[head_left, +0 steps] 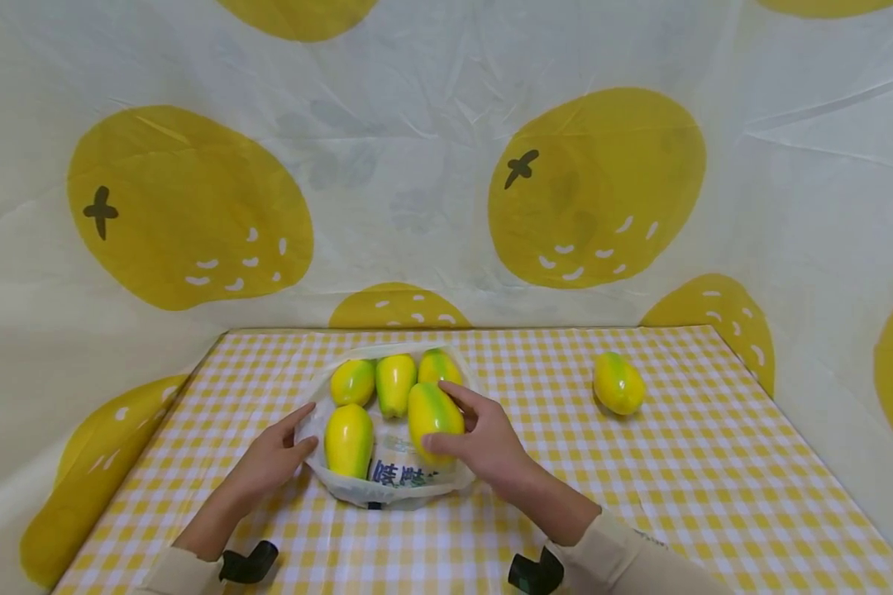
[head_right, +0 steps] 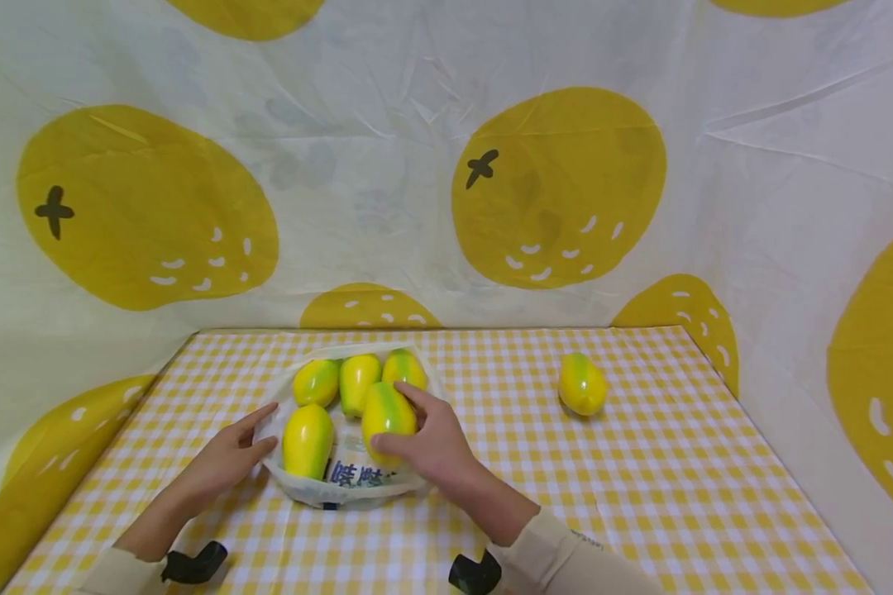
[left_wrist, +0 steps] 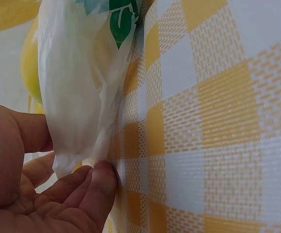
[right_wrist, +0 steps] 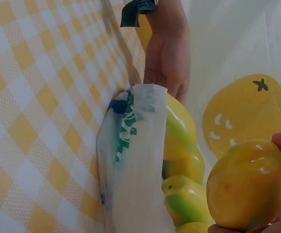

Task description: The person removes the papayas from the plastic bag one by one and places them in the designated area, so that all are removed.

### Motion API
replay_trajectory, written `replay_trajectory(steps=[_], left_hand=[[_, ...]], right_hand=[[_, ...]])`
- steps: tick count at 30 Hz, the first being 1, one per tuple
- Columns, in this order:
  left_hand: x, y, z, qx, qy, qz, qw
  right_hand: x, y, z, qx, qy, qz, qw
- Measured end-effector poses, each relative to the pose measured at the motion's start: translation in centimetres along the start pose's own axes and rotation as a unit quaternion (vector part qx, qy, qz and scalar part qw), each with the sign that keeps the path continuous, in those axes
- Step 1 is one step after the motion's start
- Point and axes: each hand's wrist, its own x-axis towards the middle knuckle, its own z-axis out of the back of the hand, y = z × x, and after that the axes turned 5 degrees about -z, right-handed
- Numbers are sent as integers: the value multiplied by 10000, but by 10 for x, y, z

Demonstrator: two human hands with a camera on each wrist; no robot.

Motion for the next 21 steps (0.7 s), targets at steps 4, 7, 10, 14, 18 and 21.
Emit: replay_trajectory(steps=[4, 7, 10, 14, 18, 21], left_hand=[[0, 0, 0, -14, 15, 59, 10000], [0, 0, 0, -1, 20, 88, 10000], [1, 1, 1, 24, 20, 81, 10000], [1, 2, 2, 11, 38, 58, 10000], [1, 4, 2, -53, 69, 50, 9999], [1, 5, 1, -66, 73, 67, 9999]], right_hand=[[1, 1, 4, -2, -19, 66, 10000], [1, 2, 8, 23, -12, 99, 9999], [3, 3, 11, 38, -25, 106, 9999], [4, 3, 16, 148, -77, 64, 9998], [4, 4, 21, 240, -92, 91, 9996], [4, 4, 27, 244, -71, 156, 9996]])
